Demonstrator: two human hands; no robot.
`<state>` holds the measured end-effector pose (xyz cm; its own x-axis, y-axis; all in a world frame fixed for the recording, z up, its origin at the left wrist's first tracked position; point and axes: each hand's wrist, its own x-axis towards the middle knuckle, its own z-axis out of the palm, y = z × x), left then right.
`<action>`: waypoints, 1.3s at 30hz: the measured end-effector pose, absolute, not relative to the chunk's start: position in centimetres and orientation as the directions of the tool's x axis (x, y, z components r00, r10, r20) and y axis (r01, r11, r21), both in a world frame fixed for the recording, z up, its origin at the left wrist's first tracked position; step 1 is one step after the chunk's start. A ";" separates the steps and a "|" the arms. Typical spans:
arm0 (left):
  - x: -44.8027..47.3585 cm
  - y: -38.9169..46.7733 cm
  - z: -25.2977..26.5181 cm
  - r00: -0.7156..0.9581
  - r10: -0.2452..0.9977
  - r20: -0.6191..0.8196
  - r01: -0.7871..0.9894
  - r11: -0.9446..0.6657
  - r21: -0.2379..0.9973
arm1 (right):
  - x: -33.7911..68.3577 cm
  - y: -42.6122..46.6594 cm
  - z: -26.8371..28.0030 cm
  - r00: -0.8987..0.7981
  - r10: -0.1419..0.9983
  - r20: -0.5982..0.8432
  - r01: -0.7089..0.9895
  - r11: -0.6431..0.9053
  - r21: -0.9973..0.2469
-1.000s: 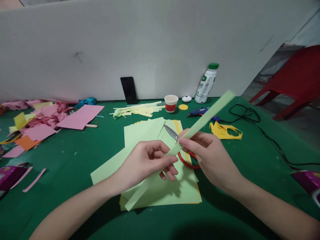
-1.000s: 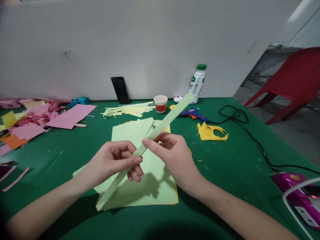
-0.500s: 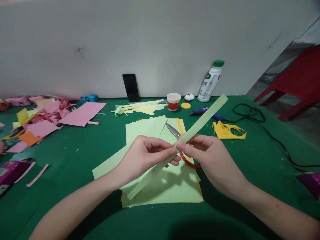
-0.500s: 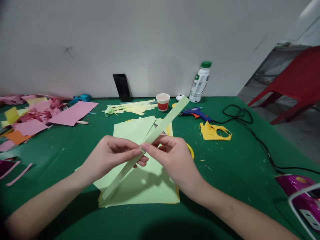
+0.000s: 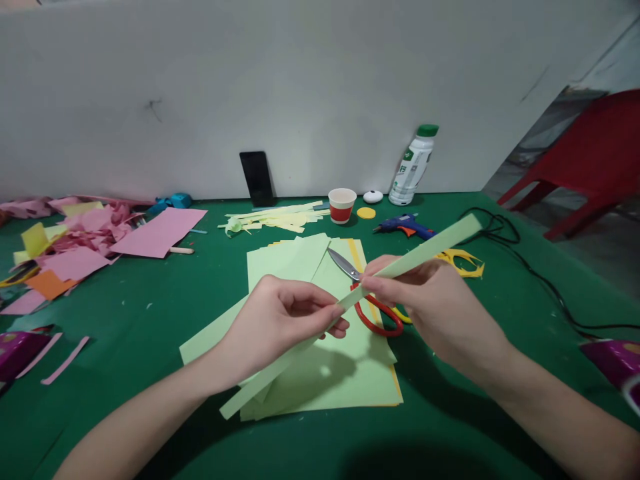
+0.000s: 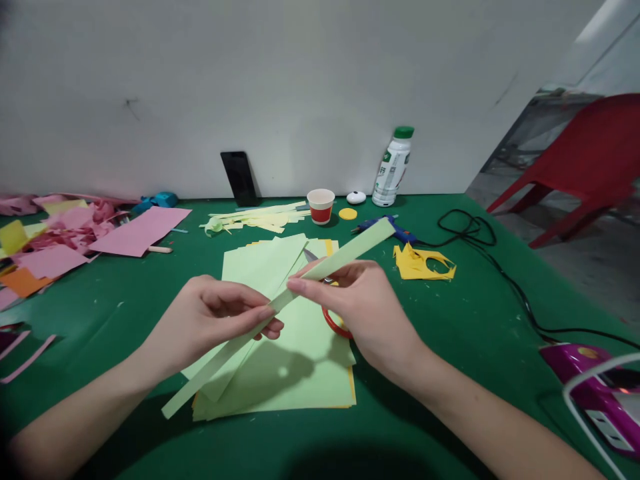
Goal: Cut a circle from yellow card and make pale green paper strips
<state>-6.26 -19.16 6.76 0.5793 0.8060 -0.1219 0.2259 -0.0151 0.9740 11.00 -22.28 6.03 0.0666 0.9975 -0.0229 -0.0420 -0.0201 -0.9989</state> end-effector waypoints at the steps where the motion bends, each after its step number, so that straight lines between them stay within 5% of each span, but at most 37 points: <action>1: -6.3 -19.2 6.9 0.576 0.809 -0.119 0.233 -0.023 0.972 | 11.5 -22.1 6.3 0.094 0.996 -0.014 -0.062 -0.008 -0.998; 6: -6.9 -18.9 7.7 0.594 0.797 -0.115 0.331 -0.111 0.937 | 15.2 -20.9 7.5 0.234 0.972 0.031 -0.129 0.062 -0.990; 10: -6.9 -18.6 7.6 0.617 0.777 -0.126 0.477 -0.242 0.845 | 16.8 -21.2 8.2 0.367 0.823 0.434 0.352 0.310 -0.883; 13: -6.6 -18.5 6.9 0.640 0.765 -0.071 0.561 -0.402 0.723 | 15.3 -22.3 8.0 0.039 0.704 0.709 0.742 0.455 -0.493; 15: -6.3 -18.6 6.2 0.677 0.736 -0.008 0.571 -0.518 0.637 | 13.5 -22.9 7.4 -0.291 0.690 0.662 0.770 0.580 -0.266; 17: -6.2 -18.9 5.7 0.714 0.698 0.051 0.560 -0.614 0.557 | 12.0 -23.3 6.6 -0.452 0.686 0.571 0.738 0.647 -0.193; 25: -6.5 -19.8 5.0 0.762 0.612 0.213 0.510 -0.769 0.386 | 10.9 -23.3 5.3 -0.404 0.820 0.405 0.724 0.557 -0.406; 33: -6.9 -20.4 3.9 0.818 0.435 0.377 0.453 -0.890 0.047 | 11.1 -23.0 5.9 -0.430 0.873 0.230 0.691 0.483 -0.538; 39: -7.3 -20.6 4.2 0.777 0.379 0.502 0.440 -0.898 -0.002 | 12.7 -22.8 6.9 -0.438 0.889 0.134 0.710 0.434 -0.555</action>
